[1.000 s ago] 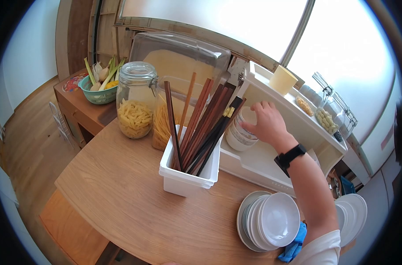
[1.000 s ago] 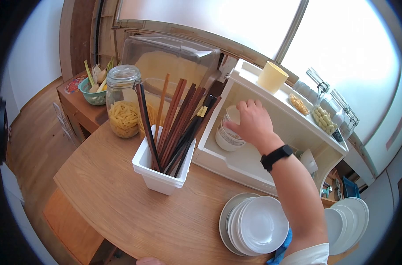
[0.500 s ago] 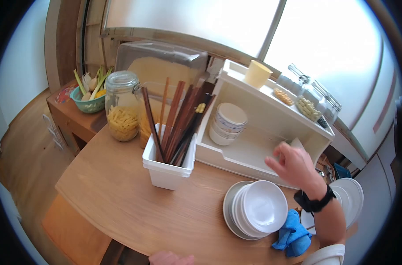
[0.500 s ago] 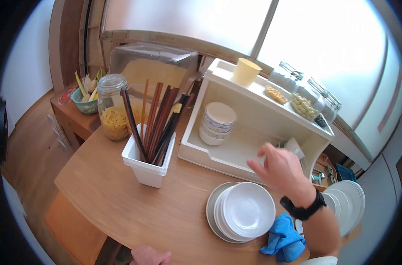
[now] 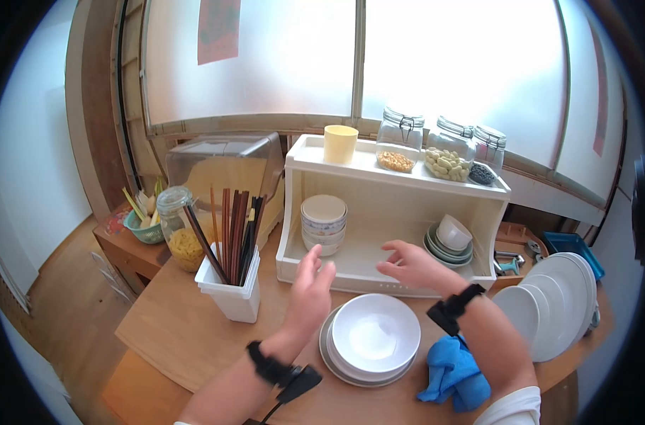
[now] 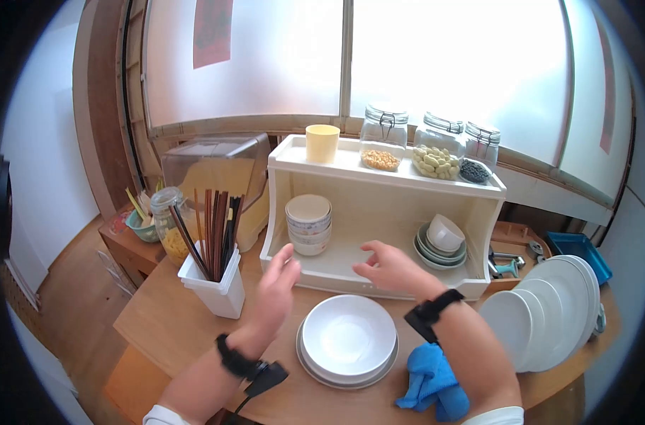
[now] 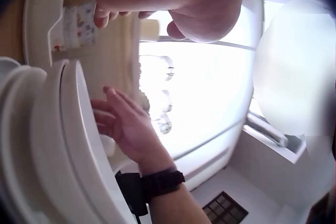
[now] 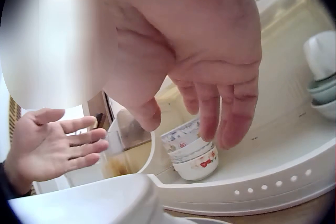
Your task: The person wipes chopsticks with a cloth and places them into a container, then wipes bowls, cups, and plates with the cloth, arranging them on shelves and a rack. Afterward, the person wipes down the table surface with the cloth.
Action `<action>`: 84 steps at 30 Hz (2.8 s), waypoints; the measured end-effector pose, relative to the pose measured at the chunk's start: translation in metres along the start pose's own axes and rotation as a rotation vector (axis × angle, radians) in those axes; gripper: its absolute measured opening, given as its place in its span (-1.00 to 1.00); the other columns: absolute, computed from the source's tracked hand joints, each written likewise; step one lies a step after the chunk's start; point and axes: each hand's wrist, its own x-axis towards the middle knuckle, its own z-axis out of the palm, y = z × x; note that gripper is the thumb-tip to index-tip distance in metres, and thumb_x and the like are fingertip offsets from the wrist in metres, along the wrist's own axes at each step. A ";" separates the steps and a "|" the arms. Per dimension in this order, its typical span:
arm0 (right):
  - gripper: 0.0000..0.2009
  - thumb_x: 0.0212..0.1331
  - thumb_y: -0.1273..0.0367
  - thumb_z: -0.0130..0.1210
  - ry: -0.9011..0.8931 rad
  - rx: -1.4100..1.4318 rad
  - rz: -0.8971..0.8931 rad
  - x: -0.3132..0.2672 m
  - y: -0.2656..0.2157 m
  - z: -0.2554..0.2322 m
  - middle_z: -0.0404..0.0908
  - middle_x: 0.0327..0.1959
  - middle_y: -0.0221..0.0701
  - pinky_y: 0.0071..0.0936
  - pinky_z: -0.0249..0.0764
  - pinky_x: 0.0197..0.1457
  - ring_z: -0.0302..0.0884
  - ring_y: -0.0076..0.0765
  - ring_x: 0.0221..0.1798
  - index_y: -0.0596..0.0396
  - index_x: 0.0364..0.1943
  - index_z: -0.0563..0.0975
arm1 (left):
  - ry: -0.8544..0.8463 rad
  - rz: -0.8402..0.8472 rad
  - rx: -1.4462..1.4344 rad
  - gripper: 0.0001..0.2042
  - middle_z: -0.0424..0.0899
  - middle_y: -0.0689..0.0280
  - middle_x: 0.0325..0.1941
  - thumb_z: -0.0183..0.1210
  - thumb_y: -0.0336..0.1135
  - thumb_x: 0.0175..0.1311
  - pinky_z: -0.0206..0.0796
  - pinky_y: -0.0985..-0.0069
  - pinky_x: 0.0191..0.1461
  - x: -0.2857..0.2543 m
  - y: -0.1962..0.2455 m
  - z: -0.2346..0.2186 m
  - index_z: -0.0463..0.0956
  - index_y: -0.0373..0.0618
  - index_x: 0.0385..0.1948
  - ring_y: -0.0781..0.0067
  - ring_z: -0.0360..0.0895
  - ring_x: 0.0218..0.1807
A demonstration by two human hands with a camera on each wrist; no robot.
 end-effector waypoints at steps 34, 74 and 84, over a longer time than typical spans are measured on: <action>-0.27 0.29 0.17 0.02 -0.388 0.480 0.107 0.138 0.015 0.038 0.43 0.13 -0.10 -0.24 0.59 -0.02 0.38 -0.16 0.20 0.03 0.43 -0.09 | 0.164 -0.417 -0.132 -0.34 -0.21 0.15 0.54 -0.25 0.01 0.42 -0.37 -0.32 0.39 0.164 -0.051 0.018 -0.32 0.04 0.44 -0.07 -0.25 0.52; -0.41 0.24 0.04 0.01 0.102 0.096 0.099 -0.148 -0.012 0.040 0.52 0.00 0.12 -0.19 0.37 0.18 0.46 0.19 0.11 0.34 0.12 0.35 | 0.011 -0.106 -0.050 -0.40 0.28 0.00 0.30 -0.17 0.02 0.42 -0.02 0.30 0.39 -0.103 -0.061 0.037 0.13 -0.31 0.29 0.11 0.20 0.34; -0.45 0.15 0.12 0.14 0.419 -0.340 0.029 -0.240 0.000 0.010 0.49 0.03 0.01 -0.16 0.35 0.19 0.41 0.07 0.12 0.21 0.13 0.39 | -0.112 -0.248 -0.158 -0.51 0.50 0.15 0.11 0.01 -0.11 0.36 0.19 0.41 0.25 -0.065 -0.067 0.036 0.29 -0.27 0.20 0.33 0.40 0.17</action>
